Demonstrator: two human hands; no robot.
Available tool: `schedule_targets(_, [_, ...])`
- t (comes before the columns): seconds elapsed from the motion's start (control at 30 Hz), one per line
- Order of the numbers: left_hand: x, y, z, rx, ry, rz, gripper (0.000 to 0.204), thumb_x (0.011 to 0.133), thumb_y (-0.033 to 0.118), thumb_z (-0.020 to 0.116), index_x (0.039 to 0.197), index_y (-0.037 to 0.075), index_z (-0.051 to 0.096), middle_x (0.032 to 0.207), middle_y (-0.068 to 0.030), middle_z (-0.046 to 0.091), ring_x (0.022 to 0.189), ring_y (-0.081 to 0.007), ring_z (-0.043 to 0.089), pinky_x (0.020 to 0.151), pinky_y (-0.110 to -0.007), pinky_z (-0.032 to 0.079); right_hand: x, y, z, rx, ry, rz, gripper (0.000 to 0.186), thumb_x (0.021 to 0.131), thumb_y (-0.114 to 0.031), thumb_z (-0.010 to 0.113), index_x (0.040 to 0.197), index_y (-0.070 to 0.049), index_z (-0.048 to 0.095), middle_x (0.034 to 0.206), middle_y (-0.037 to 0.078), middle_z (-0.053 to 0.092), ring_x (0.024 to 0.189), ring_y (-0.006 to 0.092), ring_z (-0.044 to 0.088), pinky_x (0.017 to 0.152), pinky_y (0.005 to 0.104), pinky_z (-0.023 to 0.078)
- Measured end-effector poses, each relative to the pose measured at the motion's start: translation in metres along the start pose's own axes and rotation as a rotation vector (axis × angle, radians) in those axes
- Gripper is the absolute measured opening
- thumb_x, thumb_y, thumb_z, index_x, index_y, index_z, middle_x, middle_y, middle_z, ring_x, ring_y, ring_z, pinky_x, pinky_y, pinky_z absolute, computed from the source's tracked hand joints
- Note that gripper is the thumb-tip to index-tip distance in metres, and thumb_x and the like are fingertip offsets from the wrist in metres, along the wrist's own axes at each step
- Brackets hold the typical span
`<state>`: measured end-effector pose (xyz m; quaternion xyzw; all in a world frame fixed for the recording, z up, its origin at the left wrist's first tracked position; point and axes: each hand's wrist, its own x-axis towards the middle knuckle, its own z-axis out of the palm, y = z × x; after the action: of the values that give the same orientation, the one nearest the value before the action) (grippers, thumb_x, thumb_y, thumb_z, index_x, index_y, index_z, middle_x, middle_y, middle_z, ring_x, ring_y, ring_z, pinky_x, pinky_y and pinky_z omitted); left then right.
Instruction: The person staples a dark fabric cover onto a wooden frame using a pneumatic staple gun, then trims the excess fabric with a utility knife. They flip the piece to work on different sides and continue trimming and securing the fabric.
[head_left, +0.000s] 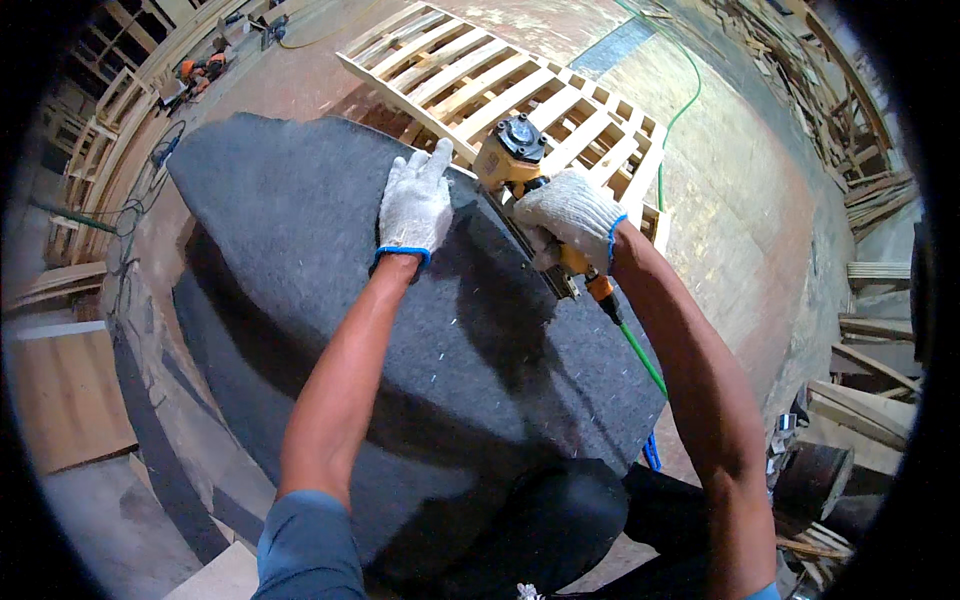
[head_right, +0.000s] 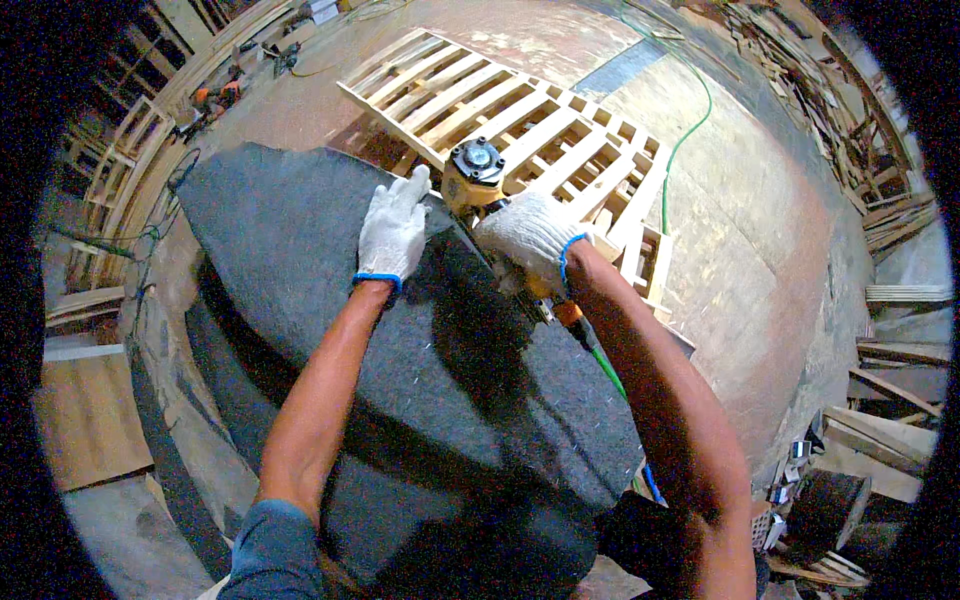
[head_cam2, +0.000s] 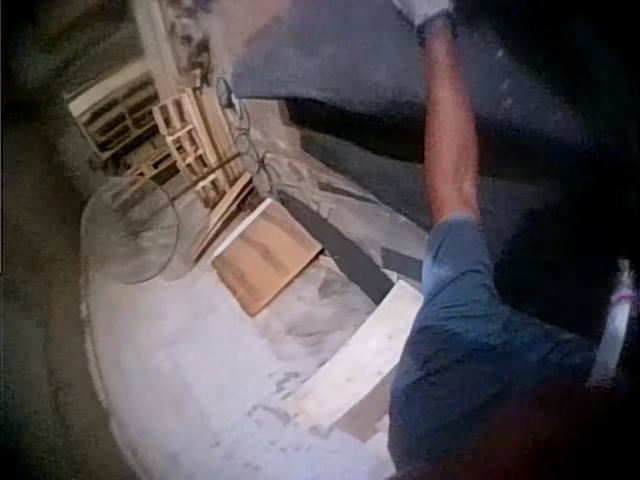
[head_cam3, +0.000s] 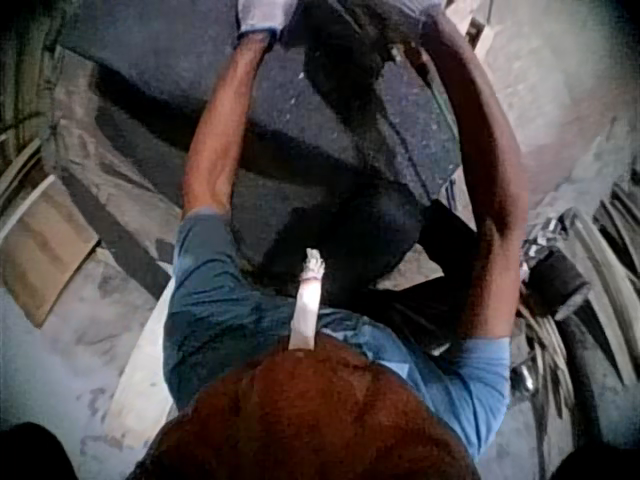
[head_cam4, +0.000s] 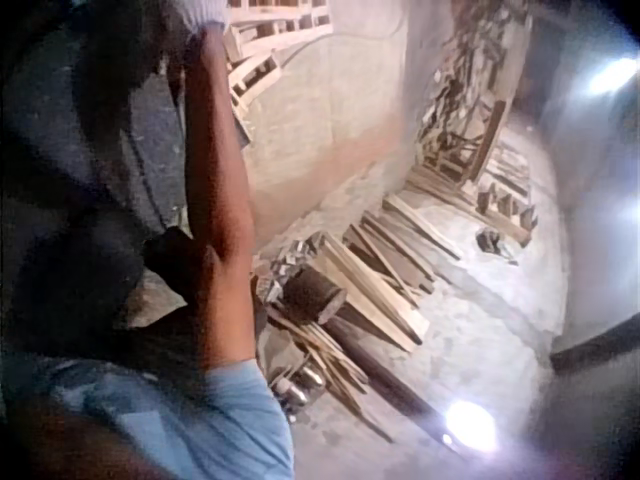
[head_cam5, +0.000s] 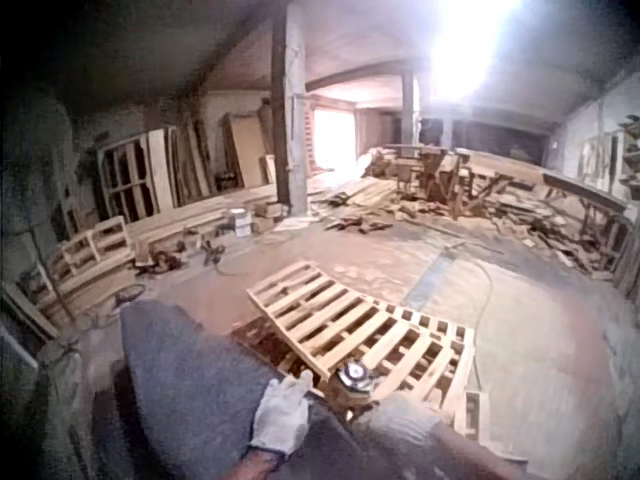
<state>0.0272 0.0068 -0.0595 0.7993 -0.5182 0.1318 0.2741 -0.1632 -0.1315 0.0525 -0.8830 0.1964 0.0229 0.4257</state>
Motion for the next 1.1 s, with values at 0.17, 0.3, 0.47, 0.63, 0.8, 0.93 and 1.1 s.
schedule_targets(0.17, [-0.001,-0.013,0.002,-0.020,0.000,0.001,0.049,0.096,0.010,0.051,0.145,0.011,0.051,0.142,-0.0097,0.059,0.127,-0.0311,0.056,0.115,-0.049,0.035,0.007,-0.034,0.009,0.095,-0.029,0.256,0.021,0.078,-0.018,0.068,0.065,-0.001,0.067,0.059,0.007,0.065,0.052,0.0151,0.066,0.049,0.0290,0.052])
schedule_targets(0.3, [-0.001,-0.026,0.000,-0.207,0.023,-0.002,0.036,0.099,0.008,0.049,0.132,0.006,0.064,0.150,-0.0126,0.051,0.138,-0.0284,0.049,0.118,-0.041,0.034,0.001,-0.021,0.017,-0.238,-0.149,0.008,0.013,0.079,-0.012,0.068,0.072,-0.001,0.067,0.061,0.005,0.064,0.053,0.0133,0.065,0.046,0.0284,0.050])
schedule_targets(0.47, [0.002,-0.008,-0.014,-0.789,0.115,-0.241,0.043,0.099,0.012,0.054,0.141,0.004,0.055,0.137,-0.0142,0.062,0.125,-0.0273,0.061,0.109,-0.039,0.044,-0.028,-0.063,0.035,0.274,-0.131,0.503,0.013,0.082,-0.010,0.067,0.078,0.000,0.060,0.061,0.005,0.060,0.048,0.0144,0.058,0.044,0.0290,0.049])
schedule_targets(0.63, [0.001,-0.020,-0.014,-0.652,0.084,-0.242,0.032,0.099,0.009,0.052,0.126,0.007,0.070,0.149,-0.0143,0.052,0.140,-0.0262,0.048,0.116,-0.035,0.038,-0.038,-0.076,0.043,0.302,-0.171,0.462,0.010,0.083,-0.009,0.067,0.081,0.000,0.061,0.061,0.004,0.059,0.048,0.0141,0.058,0.044,0.0289,0.050])
schedule_targets(0.8, [0.000,-0.028,-0.002,-0.469,0.165,-0.048,0.034,0.095,0.005,0.055,0.126,0.008,0.069,0.144,-0.0162,0.056,0.135,-0.0309,0.052,0.114,-0.037,0.042,-0.052,-0.077,0.070,0.178,-0.303,0.489,0.025,0.088,-0.020,0.071,0.099,0.002,0.069,0.063,0.003,0.065,0.052,0.0127,0.066,0.045,0.0263,0.053])
schedule_targets(0.93, [-0.001,-0.027,-0.024,-0.300,0.131,0.036,0.034,0.097,0.006,0.053,0.127,0.008,0.068,0.145,-0.0159,0.056,0.135,-0.0300,0.052,0.114,-0.037,0.041,-0.048,-0.088,0.078,0.119,-0.378,0.570,0.028,0.091,-0.025,0.069,0.100,0.002,0.070,0.063,0.004,0.065,0.051,0.0142,0.065,0.045,0.0275,0.053])
schedule_targets(1.1, [-0.007,-0.038,-0.047,-0.389,-0.158,-0.031,0.045,0.101,0.025,0.052,0.140,0.003,0.056,0.148,-0.0170,0.052,0.140,-0.0328,0.046,0.120,-0.037,0.031,-0.048,-0.041,0.100,-0.136,-0.361,0.099,0.025,0.091,-0.022,0.070,0.102,0.000,0.070,0.065,0.003,0.065,0.052,0.0148,0.066,0.044,0.0291,0.051])
